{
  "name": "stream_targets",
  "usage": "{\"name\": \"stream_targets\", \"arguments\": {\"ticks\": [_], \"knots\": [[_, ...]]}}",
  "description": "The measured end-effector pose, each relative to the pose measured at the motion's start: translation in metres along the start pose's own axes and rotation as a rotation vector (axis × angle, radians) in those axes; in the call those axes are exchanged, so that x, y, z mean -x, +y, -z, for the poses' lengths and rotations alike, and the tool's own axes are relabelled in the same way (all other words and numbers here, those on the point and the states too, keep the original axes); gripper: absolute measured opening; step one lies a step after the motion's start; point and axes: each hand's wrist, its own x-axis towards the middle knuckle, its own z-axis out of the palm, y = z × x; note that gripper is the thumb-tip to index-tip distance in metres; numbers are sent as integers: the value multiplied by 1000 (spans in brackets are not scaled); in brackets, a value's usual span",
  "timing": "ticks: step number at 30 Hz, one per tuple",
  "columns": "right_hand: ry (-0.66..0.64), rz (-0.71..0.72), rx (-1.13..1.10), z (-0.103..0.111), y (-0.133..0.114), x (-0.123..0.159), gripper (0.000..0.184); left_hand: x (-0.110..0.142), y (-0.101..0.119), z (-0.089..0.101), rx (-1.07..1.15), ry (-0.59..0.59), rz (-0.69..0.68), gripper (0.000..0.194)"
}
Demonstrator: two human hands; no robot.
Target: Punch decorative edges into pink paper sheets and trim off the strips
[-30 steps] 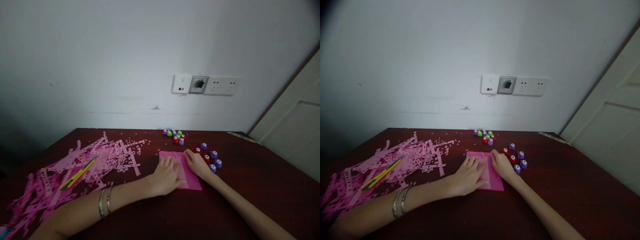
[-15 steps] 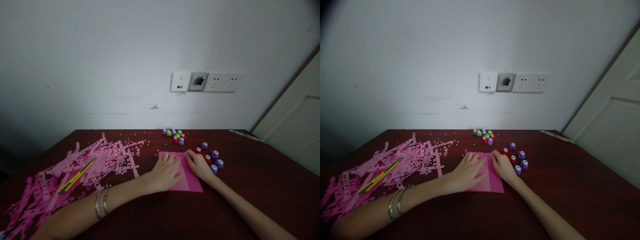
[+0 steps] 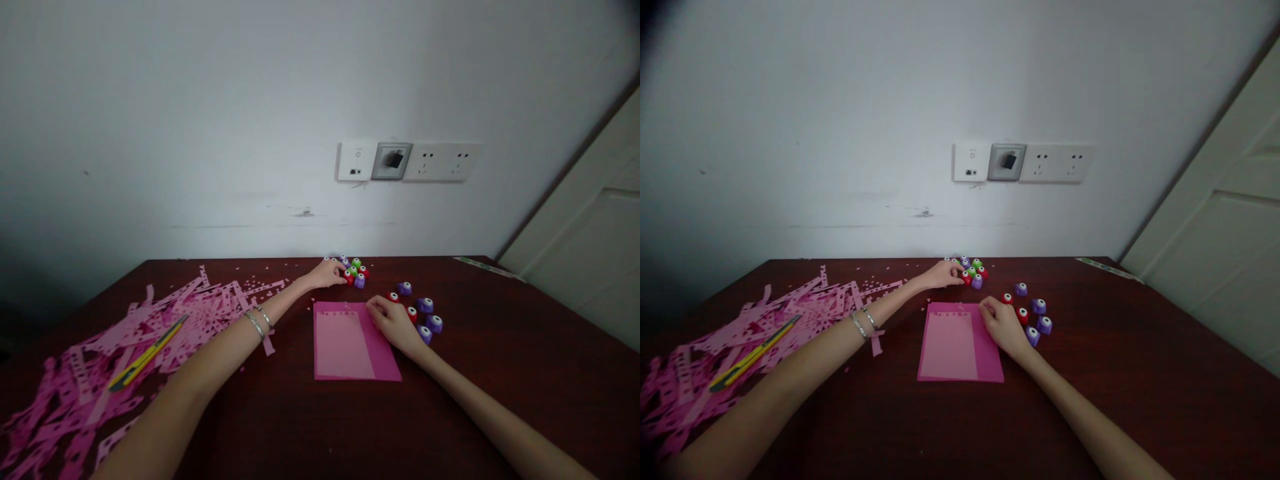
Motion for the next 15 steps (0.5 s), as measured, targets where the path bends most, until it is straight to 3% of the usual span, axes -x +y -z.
{"name": "stream_targets", "arguments": {"ticks": [7,15], "knots": [[-6,-18,-16,0,0,-1,21,-10,-6,4,20,-166,-19,29],[4,-17,-18,-1,2,-1,22,-6,-5,4,52,-112,-49,31]]}}
